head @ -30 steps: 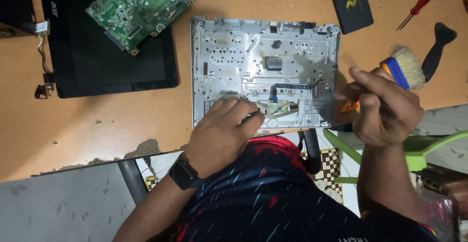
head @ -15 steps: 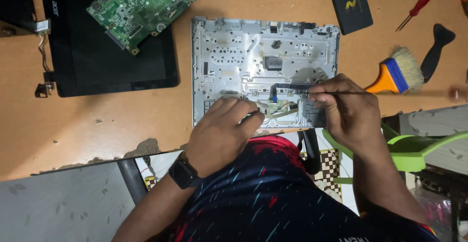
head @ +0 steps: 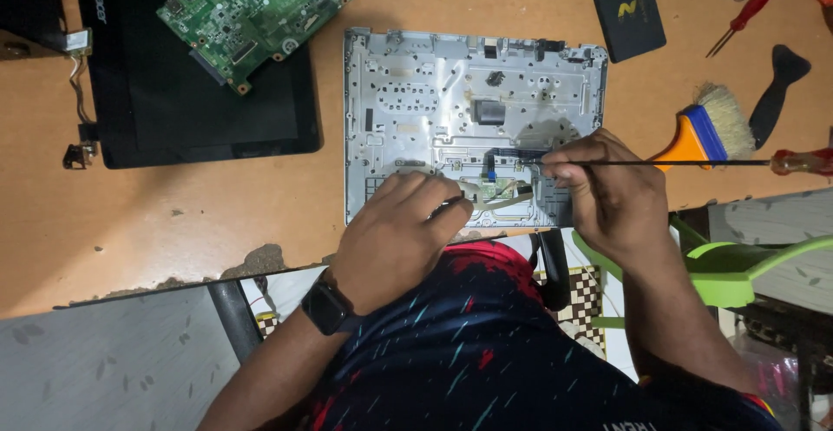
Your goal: The person is disassembling a laptop, first removing the motherboard from the chassis and then using a screwdriver to manipulate small internal components and connectors.
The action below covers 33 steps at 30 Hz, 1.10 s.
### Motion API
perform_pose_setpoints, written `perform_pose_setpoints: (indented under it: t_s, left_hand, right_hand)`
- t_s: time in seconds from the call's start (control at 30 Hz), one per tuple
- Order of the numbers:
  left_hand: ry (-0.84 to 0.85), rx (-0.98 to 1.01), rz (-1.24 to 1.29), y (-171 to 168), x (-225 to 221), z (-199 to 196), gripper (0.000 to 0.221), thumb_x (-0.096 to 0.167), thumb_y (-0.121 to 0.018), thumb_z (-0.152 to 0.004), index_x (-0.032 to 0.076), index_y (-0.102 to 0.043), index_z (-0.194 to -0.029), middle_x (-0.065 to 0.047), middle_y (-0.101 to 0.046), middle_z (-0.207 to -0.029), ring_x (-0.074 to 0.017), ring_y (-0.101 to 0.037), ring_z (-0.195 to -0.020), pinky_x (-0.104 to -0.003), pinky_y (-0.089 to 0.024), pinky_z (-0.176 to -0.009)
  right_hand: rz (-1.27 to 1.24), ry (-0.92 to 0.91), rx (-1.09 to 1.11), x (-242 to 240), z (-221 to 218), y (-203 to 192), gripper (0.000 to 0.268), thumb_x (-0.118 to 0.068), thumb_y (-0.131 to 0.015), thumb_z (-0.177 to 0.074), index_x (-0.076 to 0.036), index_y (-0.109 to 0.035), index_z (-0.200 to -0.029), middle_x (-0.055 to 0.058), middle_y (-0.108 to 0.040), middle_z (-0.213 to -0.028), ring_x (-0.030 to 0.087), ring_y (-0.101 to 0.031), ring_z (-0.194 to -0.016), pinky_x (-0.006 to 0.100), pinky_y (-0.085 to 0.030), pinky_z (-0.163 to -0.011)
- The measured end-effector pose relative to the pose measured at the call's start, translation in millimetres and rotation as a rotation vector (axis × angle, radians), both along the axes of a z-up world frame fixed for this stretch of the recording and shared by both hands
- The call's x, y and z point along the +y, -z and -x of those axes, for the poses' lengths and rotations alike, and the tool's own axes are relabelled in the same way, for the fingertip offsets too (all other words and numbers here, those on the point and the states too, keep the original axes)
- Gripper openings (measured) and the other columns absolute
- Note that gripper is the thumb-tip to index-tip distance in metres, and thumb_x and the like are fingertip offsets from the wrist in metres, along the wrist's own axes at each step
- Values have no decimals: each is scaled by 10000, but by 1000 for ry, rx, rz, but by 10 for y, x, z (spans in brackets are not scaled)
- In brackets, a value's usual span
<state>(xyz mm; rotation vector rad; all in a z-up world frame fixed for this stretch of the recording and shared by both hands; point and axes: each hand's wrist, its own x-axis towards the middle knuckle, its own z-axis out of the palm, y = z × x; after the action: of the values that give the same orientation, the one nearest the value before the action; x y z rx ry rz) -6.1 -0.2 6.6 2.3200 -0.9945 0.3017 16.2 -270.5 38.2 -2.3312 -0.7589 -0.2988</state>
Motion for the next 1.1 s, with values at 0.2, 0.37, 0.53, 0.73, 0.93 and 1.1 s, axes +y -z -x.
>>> perform_pose_setpoints:
  t_s: [0.2, 0.37, 0.53, 0.73, 0.93, 1.1]
  left_hand:
    - [-8, -18, -1, -7, -6, -5, 159, 19, -664, -945, 31, -701, -1100, -132, -654, -1091, -327, -614, -983, -446, -509, -867]
    - [-7, -25, -24, -5, -13, 2, 149, 29, -675, -946, 33, -704, -1092, -136, -662, -1103, -334, -620, -1000, -446, -504, -846]
    - [-11, -43, -39, -49, -23, -23, 187, 41, -666, -957, 47, -708, -1140, -123, -650, -1096, -327, -613, -987, -442, -491, -821]
    - [-52, -51, 153, -465, -156, -206, 178, -18, -641, -939, 14, -698, -1105, -140, -660, -1090, -344, -622, -968, -452, -502, -828]
    - [240, 115, 464, -655, -557, -532, 319, 161, -534, -1118, 15, -538, -1401, -164, -632, -1204, -288, -667, -1045, -378, -603, -871]
    - [279, 107, 433, -747, -666, -700, 255, 234, -392, -1086, 69, -581, -1040, -77, -527, -903, -238, -526, -748, -379, -398, -538]
  right_hand:
    - [88, -41, -99, -16, -58, 15, 111, -44, -727, -1010, 50, -668, -1000, 160, -709, -927, 300, -652, -823, 391, -516, -753]
    - [147, -33, -105, 112, -91, -104, 227, -51, -780, -1002, 7, -590, -893, 128, -618, -824, 301, -565, -757, 411, -465, -745]
    - [190, 41, -98, 65, -150, -1, 380, -51, -747, -1051, -47, -503, -759, 71, -485, -691, 243, -458, -658, 388, -386, -663]
    - [306, 25, -64, 66, -157, -69, 420, -131, -674, -1097, -19, -533, -718, 65, -542, -655, 275, -522, -661, 402, -409, -633]
    - [324, -14, -11, -88, -168, 2, 180, -103, -642, -1032, -17, -624, -876, 128, -622, -749, 325, -571, -687, 436, -419, -611]
    - [509, 100, 28, -261, -167, 217, 228, -137, -637, -939, -18, -520, -784, 217, -472, -618, 449, -523, -558, 513, -317, -497]
